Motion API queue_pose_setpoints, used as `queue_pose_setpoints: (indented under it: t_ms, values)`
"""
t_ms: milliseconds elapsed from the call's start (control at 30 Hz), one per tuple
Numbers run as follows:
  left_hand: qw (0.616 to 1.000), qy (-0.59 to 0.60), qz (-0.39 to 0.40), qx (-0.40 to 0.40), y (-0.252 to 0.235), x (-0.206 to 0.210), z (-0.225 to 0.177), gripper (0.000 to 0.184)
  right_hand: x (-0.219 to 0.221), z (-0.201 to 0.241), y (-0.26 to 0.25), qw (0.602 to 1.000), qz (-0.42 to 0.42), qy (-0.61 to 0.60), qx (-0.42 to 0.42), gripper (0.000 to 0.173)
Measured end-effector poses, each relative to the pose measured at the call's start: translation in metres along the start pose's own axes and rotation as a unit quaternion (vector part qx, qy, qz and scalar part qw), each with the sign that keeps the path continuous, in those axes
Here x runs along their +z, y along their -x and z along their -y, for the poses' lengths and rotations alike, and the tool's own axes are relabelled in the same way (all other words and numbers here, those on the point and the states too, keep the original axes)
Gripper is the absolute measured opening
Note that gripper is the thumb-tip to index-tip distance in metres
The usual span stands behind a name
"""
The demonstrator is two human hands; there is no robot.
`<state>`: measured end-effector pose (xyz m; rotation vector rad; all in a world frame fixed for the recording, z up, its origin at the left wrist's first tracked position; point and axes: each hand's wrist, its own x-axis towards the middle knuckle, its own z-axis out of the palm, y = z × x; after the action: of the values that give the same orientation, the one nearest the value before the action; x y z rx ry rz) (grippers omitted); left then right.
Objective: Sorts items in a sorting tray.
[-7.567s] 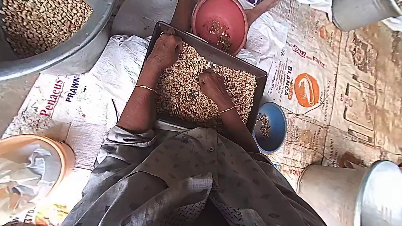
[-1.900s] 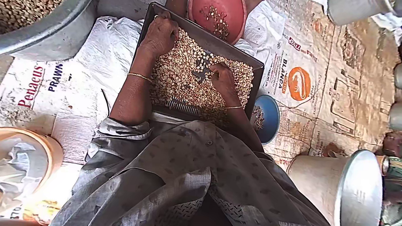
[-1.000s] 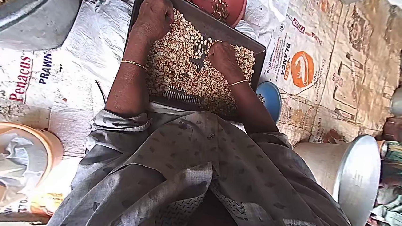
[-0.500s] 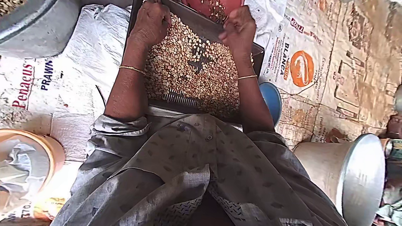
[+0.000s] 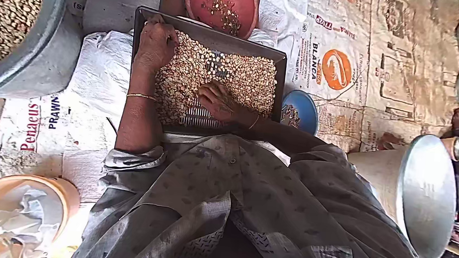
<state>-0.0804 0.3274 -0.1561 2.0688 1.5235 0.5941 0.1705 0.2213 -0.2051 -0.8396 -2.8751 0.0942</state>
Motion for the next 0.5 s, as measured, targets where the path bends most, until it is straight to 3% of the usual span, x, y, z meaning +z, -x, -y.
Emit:
queue_pose_setpoints:
  t_ms: [100, 200, 300, 433, 500]
  values:
    - [1.000, -0.002, -0.003, 0.000, -0.001, -0.001, 0.001, 0.023, -0.014, -0.035, -0.001, 0.988, 0.009, 0.082, 0.129, 0.027]
    - [1.000, 0.002, 0.005, -0.001, 0.000, -0.003, 0.000, 0.023, -0.040, -0.061, 0.002, 0.947, 0.050, 0.121, 0.292, 0.036]
    - [1.000, 0.002, 0.008, -0.008, -0.001, -0.003, 0.000, 0.024, -0.064, -0.082, 0.019, 0.905, 0.009, 0.104, 0.412, 0.035]
    - [1.000, -0.001, 0.011, -0.001, -0.002, -0.004, 0.001, 0.024, -0.093, -0.092, 0.040, 0.861, -0.009, 0.026, 0.508, 0.033]
    - [1.000, 0.001, 0.012, 0.001, -0.002, -0.004, 0.001, 0.024, -0.100, -0.088, 0.038, 0.855, -0.049, 0.015, 0.516, 0.032]
